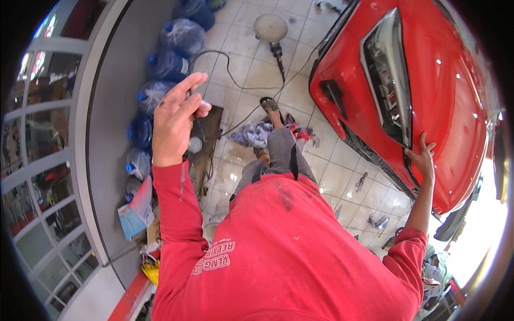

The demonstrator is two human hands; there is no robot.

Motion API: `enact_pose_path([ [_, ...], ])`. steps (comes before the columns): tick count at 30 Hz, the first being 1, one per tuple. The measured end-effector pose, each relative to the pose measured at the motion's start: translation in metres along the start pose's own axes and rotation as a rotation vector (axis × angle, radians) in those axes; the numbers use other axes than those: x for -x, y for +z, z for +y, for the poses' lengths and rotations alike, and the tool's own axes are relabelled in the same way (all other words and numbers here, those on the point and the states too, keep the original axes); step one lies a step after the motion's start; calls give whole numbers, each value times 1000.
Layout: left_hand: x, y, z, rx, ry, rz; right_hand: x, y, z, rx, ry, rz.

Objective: The person removes masking paper from the front bumper of a red car, then uses a rotary polisher with a buffing pad to polish the hood and front bumper area.

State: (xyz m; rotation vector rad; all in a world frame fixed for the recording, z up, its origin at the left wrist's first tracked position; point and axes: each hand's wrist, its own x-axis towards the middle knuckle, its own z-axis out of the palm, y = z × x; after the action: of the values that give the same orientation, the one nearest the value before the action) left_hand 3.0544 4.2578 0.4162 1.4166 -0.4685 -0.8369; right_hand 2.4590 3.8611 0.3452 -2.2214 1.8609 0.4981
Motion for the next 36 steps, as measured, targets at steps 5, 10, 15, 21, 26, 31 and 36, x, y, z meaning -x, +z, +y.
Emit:
enact_pose_path([
  [5,-55,21,28,-91,161,-89,-1,23,10,-29,-44,120],
  [10,-144,56,43,-94,170,-198,20,-23,-42,-95,121,45],
  [15,-244,145,58,-105,100,-378,34,-19,-45,-211,252,54],
  [21,-310,179,78,-152,125,-441,6,-58,-81,-295,365,-70],
  [26,-320,207,118,-319,75,-408,1,-35,-95,-429,390,-53],
  [31,-333,179,134,-453,83,-314,-17,-68,-131,-509,342,7],
  [36,-363,189,132,-587,86,-219,-63,-89,-162,-459,201,11],
])
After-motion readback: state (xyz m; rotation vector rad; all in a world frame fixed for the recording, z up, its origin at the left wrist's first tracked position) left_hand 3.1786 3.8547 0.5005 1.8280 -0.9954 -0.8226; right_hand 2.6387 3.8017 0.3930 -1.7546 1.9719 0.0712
